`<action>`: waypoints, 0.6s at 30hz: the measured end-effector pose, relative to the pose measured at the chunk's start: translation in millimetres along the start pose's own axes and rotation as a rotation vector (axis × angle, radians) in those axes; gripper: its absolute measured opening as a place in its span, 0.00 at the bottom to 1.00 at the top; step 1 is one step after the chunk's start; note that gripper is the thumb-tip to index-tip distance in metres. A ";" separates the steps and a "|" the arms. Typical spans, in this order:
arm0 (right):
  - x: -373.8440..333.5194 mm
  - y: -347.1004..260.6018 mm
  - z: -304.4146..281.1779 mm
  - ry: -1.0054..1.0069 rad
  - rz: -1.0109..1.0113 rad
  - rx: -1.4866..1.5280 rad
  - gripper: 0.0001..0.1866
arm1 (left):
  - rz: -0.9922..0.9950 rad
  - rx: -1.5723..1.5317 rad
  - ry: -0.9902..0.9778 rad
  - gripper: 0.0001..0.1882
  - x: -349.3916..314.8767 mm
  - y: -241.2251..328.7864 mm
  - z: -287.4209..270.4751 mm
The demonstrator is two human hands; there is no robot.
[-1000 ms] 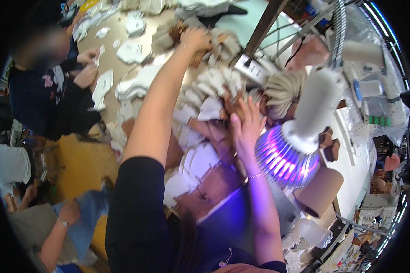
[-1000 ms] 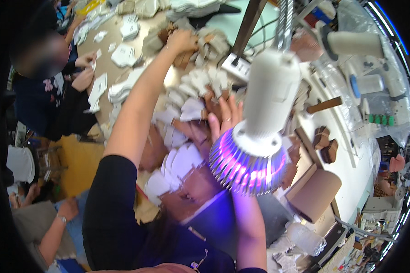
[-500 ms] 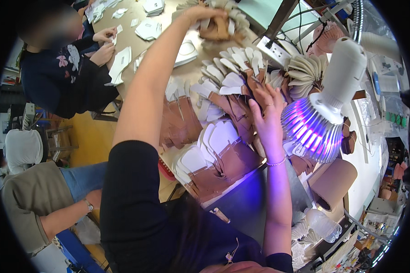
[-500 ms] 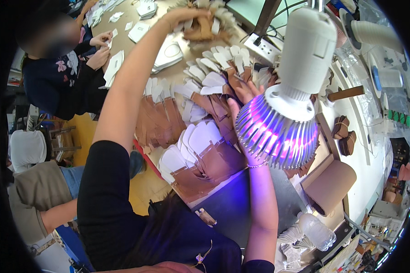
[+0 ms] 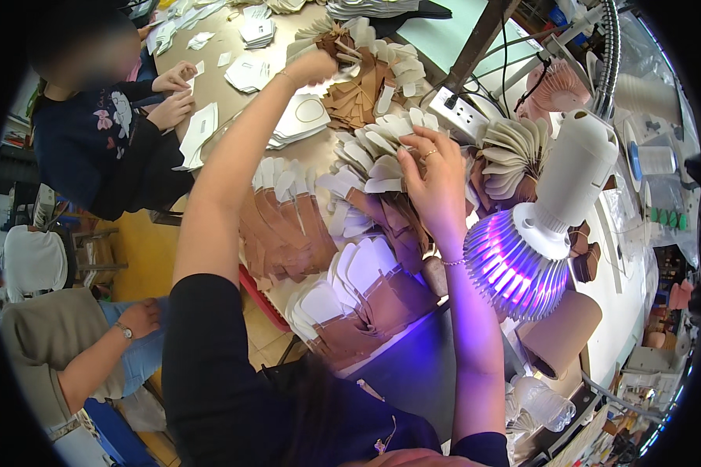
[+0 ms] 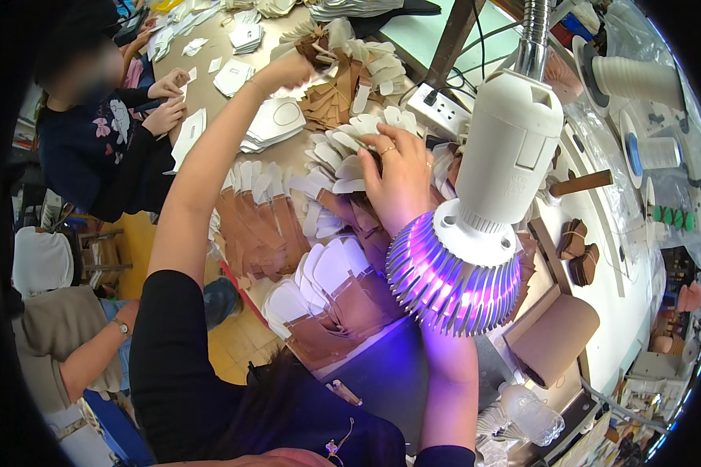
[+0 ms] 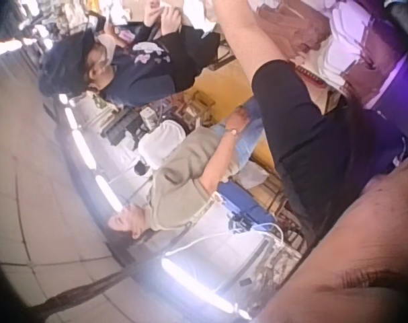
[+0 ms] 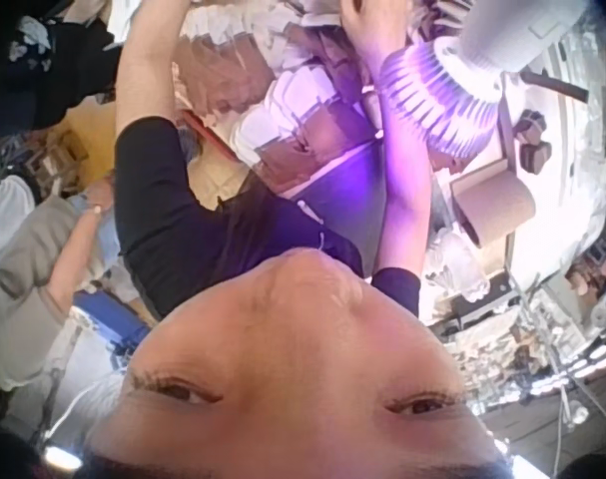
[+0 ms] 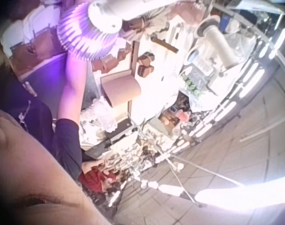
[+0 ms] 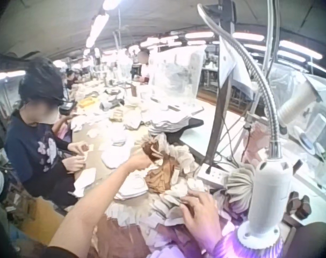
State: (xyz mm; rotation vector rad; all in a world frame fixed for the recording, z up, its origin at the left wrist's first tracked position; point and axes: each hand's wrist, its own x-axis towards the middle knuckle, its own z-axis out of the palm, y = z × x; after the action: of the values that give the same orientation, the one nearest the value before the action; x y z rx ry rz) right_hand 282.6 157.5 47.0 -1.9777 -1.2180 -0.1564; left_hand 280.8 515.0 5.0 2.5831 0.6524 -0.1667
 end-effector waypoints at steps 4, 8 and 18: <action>-5.0 0.5 2.6 -0.019 0.003 0.006 0.10 | -0.106 -0.092 -0.126 0.33 -13.1 9.2 29.5; -8.2 -1.1 -0.1 -0.041 0.008 -0.020 0.09 | -0.008 -0.188 0.093 0.41 -17.9 39.1 38.7; -15.1 5.2 -10.2 0.008 -0.059 -0.030 0.09 | -0.046 -0.753 -0.122 0.35 -10.1 79.9 -28.5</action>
State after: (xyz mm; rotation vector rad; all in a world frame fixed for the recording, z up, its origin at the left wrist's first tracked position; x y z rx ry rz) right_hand 281.6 138.9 43.8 -1.9662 -1.2764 -0.2135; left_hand 310.0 462.0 65.4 1.8225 0.5861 -0.0707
